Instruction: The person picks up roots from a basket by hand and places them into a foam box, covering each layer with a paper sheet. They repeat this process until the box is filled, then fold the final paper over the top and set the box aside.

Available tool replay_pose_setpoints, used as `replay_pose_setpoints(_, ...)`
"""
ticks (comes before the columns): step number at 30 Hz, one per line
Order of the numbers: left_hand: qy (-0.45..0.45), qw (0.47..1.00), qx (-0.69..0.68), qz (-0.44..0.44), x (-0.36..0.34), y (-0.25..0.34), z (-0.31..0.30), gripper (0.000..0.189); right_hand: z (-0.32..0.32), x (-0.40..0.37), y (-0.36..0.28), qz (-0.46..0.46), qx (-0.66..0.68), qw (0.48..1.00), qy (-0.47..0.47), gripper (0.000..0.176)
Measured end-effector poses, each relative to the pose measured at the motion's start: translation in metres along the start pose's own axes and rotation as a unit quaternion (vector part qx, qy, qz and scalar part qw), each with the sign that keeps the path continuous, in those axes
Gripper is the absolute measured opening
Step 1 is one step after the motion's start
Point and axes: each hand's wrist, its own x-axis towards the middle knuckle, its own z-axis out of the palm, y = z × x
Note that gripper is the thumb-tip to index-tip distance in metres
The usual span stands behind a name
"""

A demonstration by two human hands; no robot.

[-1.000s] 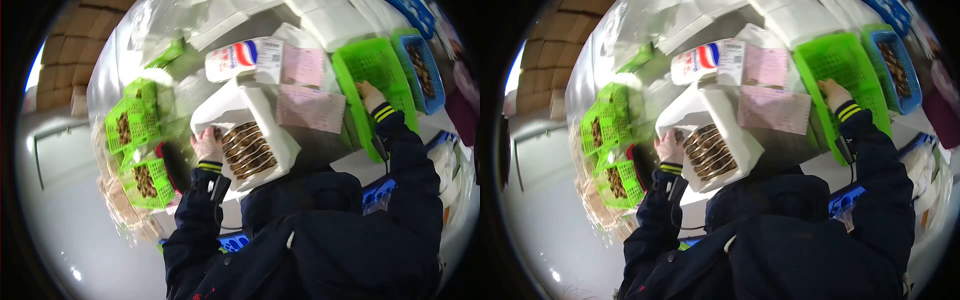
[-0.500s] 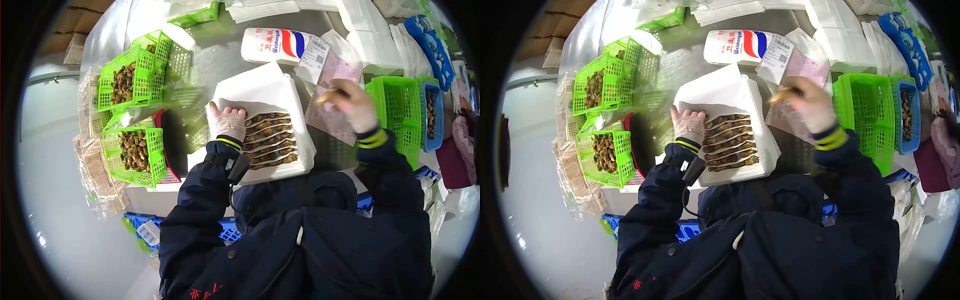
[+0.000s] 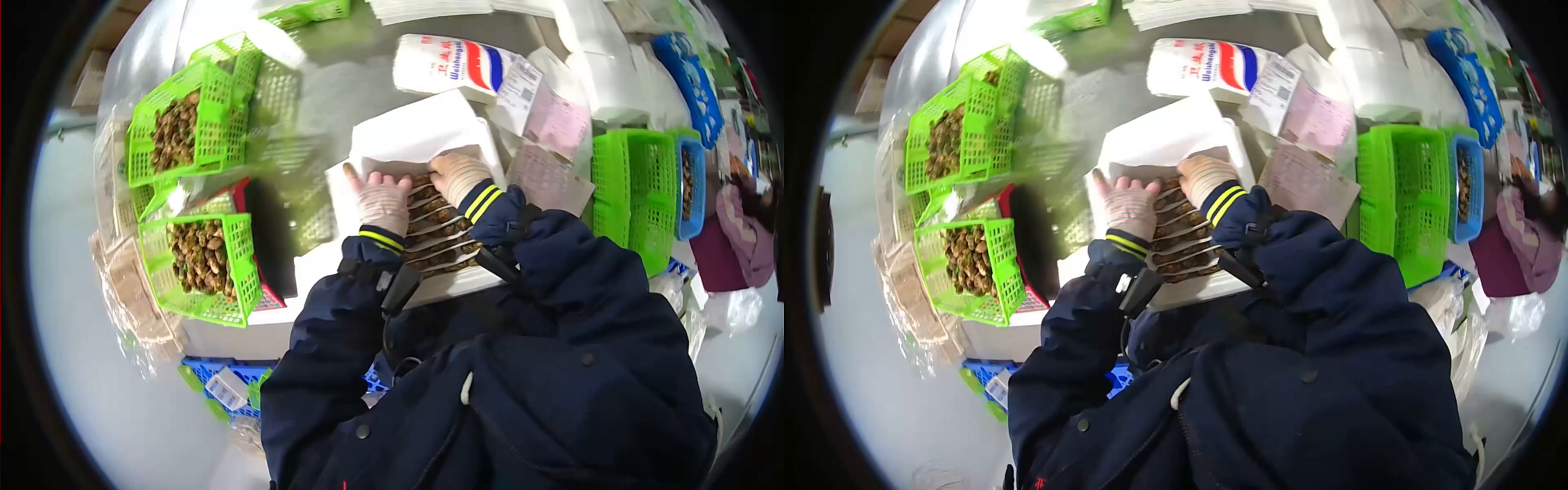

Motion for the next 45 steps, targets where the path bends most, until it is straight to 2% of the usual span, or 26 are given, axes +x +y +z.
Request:
replay_pose_setpoints(1, 0.046, 0.999, -0.006, 0.013, -0.001, 0.001, 0.0, 0.024, -0.002, -0.006, -0.002, -0.007, 0.005, 1.0, 0.004, 0.024)
replay_pose_setpoints(3, 0.046, 0.999, -0.007, 0.008, -0.003, 0.002, 0.004, 0.027, 0.011, -0.019, 0.007, -0.11, 0.045, 0.991, 0.065, 0.021)
replay_pose_setpoints(5, 0.078, 0.995, -0.06, -0.004, -0.004, 0.005, 0.003, 0.03, -0.005, -0.065, 0.015, -0.222, 0.162, 0.947, 0.164, 0.018)
replay_pose_setpoints(8, 0.011, 1.0, 0.014, -0.007, 0.003, 0.015, -0.003, 0.039, -0.072, -0.131, 0.059, -0.126, 0.221, 0.966, 0.033, 0.022)
replay_pose_setpoints(9, -0.008, 0.999, 0.036, -0.008, 0.004, 0.015, -0.006, 0.04, -0.082, -0.148, 0.101, -0.109, 0.168, 0.974, 0.102, 0.025)
replay_pose_setpoints(10, -0.005, 0.999, 0.046, -0.01, 0.005, 0.016, -0.003, 0.04, -0.086, -0.172, 0.139, -0.026, 0.135, 0.967, 0.213, 0.029)
replay_pose_setpoints(11, -0.003, 0.998, 0.054, -0.013, 0.005, 0.01, 0.006, 0.041, -0.098, -0.195, 0.178, 0.056, 0.232, 0.945, 0.224, 0.03)
replay_pose_setpoints(12, 0.02, 0.998, 0.061, -0.003, 0.0, 0.012, 0.005, 0.038, -0.109, -0.228, 0.211, 0.147, 0.041, 0.942, 0.3, 0.03)
replay_pose_setpoints(13, 0.018, 0.998, 0.055, -0.013, 0.002, 0.01, 0.008, 0.038, -0.108, -0.252, 0.254, 0.212, 0.079, 0.92, 0.32, 0.033)
replay_pose_setpoints(15, 0.069, 0.996, 0.048, -0.01, 0.0, 0.011, 0.012, 0.034, -0.105, -0.289, 0.318, 0.332, 0.054, 0.929, 0.151, 0.034)
replay_pose_setpoints(16, 0.071, 0.996, 0.045, -0.008, -0.003, 0.014, 0.008, 0.032, -0.097, -0.297, 0.329, 0.339, 0.062, 0.926, 0.154, 0.034)
replay_pose_setpoints(18, 0.104, 0.994, 0.041, -0.005, -0.006, 0.016, 0.011, 0.028, -0.078, -0.31, 0.351, 0.256, 0.037, 0.964, 0.058, 0.035)
replay_pose_setpoints(19, 0.102, 0.993, 0.064, -0.007, -0.01, 0.018, 0.009, 0.03, -0.064, -0.306, 0.358, 0.247, 0.038, 0.968, 0.034, 0.036)
replay_pose_setpoints(21, 0.08, 0.995, 0.055, -0.014, -0.02, 0.029, -0.006, 0.031, -0.059, -0.296, 0.354, 0.244, 0.029, 0.968, -0.049, 0.039)
replay_pose_setpoints(24, 0.074, 0.996, 0.051, -0.001, -0.035, 0.027, 0.003, 0.032, -0.064, -0.275, 0.344, 0.223, -0.031, 0.953, -0.204, 0.043)
replay_pose_setpoints(25, 0.102, 0.994, 0.004, 0.043, -0.039, 0.031, 0.001, 0.033, -0.056, -0.272, 0.344, 0.192, -0.029, 0.958, -0.212, 0.04)
replay_pose_setpoints(28, 0.14, 0.982, -0.088, 0.096, -0.049, 0.038, 0.007, 0.029, -0.051, -0.267, 0.348, 0.175, -0.038, 0.963, -0.203, 0.039)
replay_pose_setpoints(29, 0.159, 0.974, -0.117, 0.11, -0.052, 0.042, 0.008, 0.034, -0.052, -0.267, 0.347, 0.177, -0.044, 0.964, -0.193, 0.039)
replay_pose_setpoints(33, 0.142, 0.973, -0.16, 0.086, -0.058, 0.05, 0.007, 0.025, -0.054, -0.267, 0.347, 0.193, -0.031, 0.966, -0.171, 0.046)
replay_pose_setpoints(34, 0.141, 0.974, -0.156, 0.083, -0.062, 0.049, 0.006, 0.024, -0.049, -0.271, 0.352, 0.183, -0.01, 0.975, -0.123, 0.042)
replay_pose_setpoints(35, 0.098, 0.981, -0.155, 0.058, -0.064, 0.043, 0.009, 0.024, -0.043, -0.276, 0.359, 0.163, 0.009, 0.984, -0.076, 0.04)
replay_pose_setpoints(37, 0.083, 0.978, -0.182, 0.05, -0.068, 0.047, 0.004, 0.027, -0.04, -0.275, 0.363, 0.142, 0.022, 0.988, -0.062, 0.038)
replay_pose_setpoints(39, 0.119, 0.965, -0.225, 0.068, -0.071, 0.045, 0.002, 0.027, -0.046, -0.269, 0.355, 0.128, -0.008, 0.987, -0.101, 0.035)
replay_pose_setpoints(40, 0.105, 0.976, -0.186, 0.038, -0.068, 0.05, -0.003, 0.027, -0.03, -0.27, 0.369, 0.113, -0.013, 0.991, -0.07, 0.033)
replay_pose_setpoints(43, 0.126, 0.969, -0.212, -0.003, -0.073, 0.04, 0.01, 0.025, -0.043, -0.267, 0.374, 0.093, -0.048, 0.994, -0.036, 0.031)
replay_pose_setpoints(45, 0.14, 0.967, -0.214, -0.012, -0.071, 0.037, 0.02, 0.025, -0.061, -0.257, 0.385, 0.14, 0.017, 0.99, 0.003, 0.032)
